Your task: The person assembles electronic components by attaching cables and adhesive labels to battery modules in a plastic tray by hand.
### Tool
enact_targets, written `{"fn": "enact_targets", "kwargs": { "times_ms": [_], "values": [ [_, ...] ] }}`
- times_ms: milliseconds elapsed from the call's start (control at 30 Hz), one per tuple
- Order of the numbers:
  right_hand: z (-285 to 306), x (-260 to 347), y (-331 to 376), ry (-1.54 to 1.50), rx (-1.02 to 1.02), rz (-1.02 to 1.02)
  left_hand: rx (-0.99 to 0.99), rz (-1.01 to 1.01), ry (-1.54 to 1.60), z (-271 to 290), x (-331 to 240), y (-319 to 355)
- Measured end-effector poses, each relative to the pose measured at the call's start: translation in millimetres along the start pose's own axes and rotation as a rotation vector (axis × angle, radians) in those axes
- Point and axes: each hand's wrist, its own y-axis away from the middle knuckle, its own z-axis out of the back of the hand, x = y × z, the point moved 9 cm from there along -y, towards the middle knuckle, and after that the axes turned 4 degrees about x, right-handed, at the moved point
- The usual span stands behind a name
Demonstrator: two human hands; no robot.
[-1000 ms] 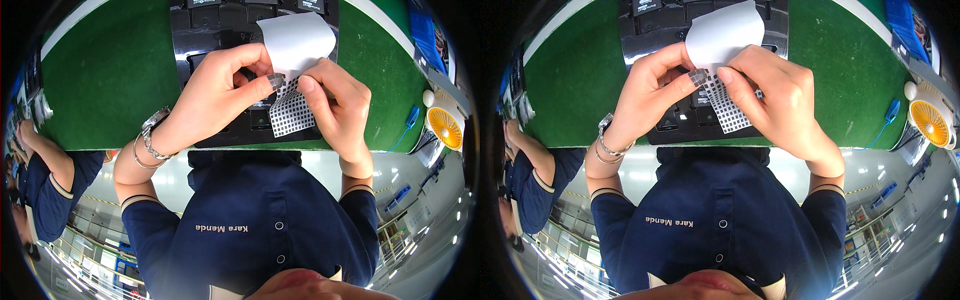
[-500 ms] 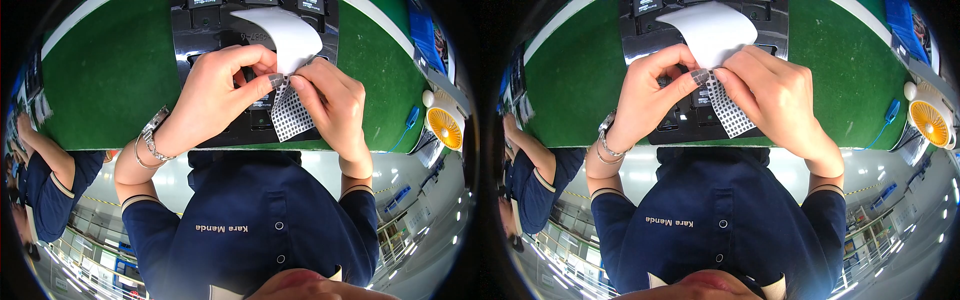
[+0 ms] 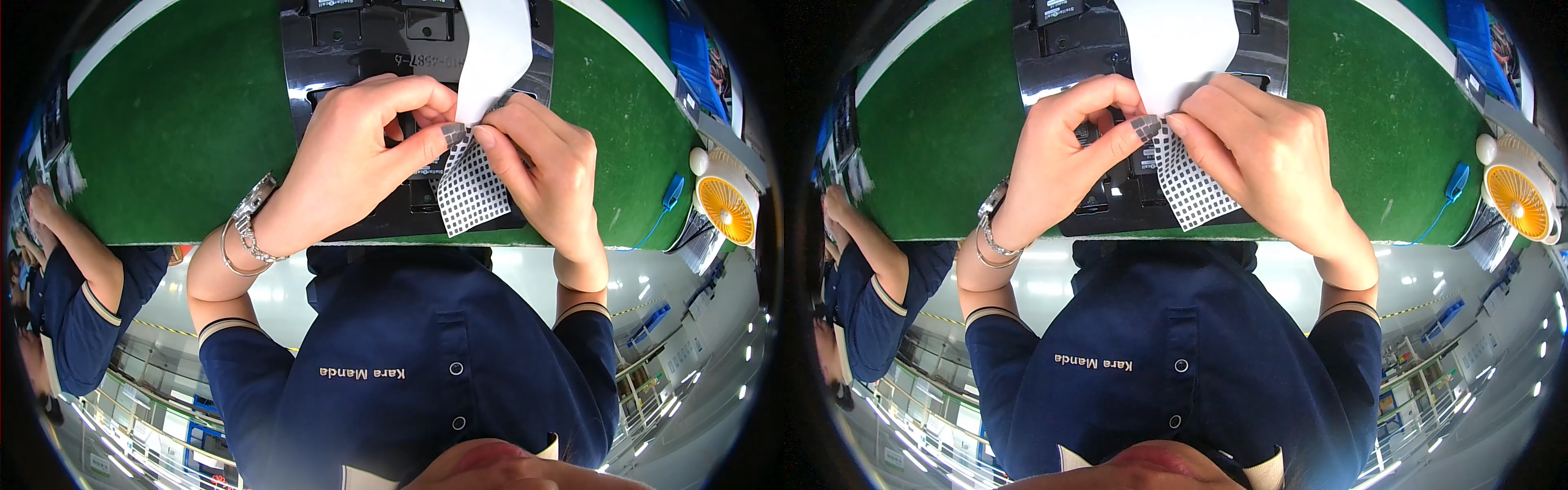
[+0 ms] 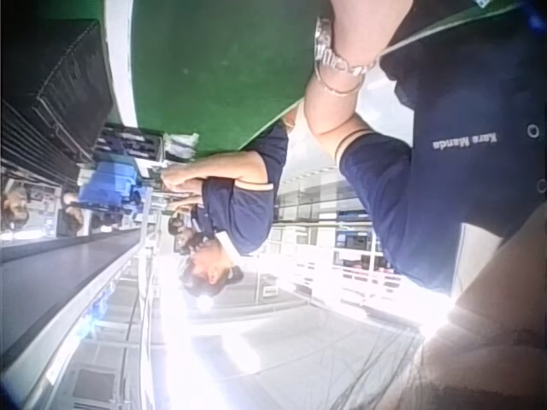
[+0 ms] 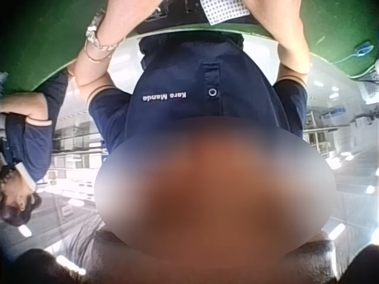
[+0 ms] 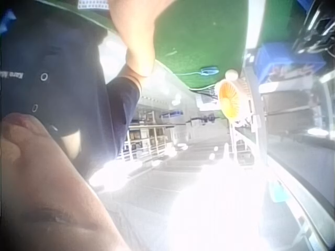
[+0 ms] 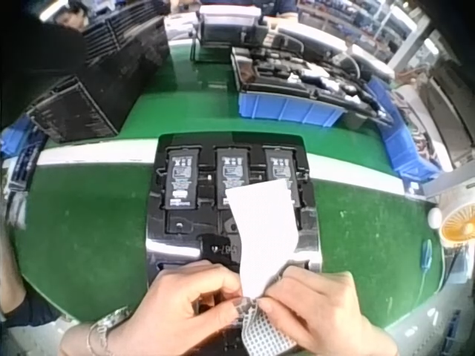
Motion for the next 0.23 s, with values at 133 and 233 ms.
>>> {"fn": "enact_targets", "kwargs": {
  "times_ms": [133,233],
  "values": [
    [-1.3,-0.2,-0.1,0.004,0.028,-0.002,0.007,0.000,-0.001,-0.6,-0.1,0.0],
    [-2.0,0.1,0.4,0.009,0.024,0.002,0.014,0.014,0.009,-0.7,0.4,0.3]
  ]
}}
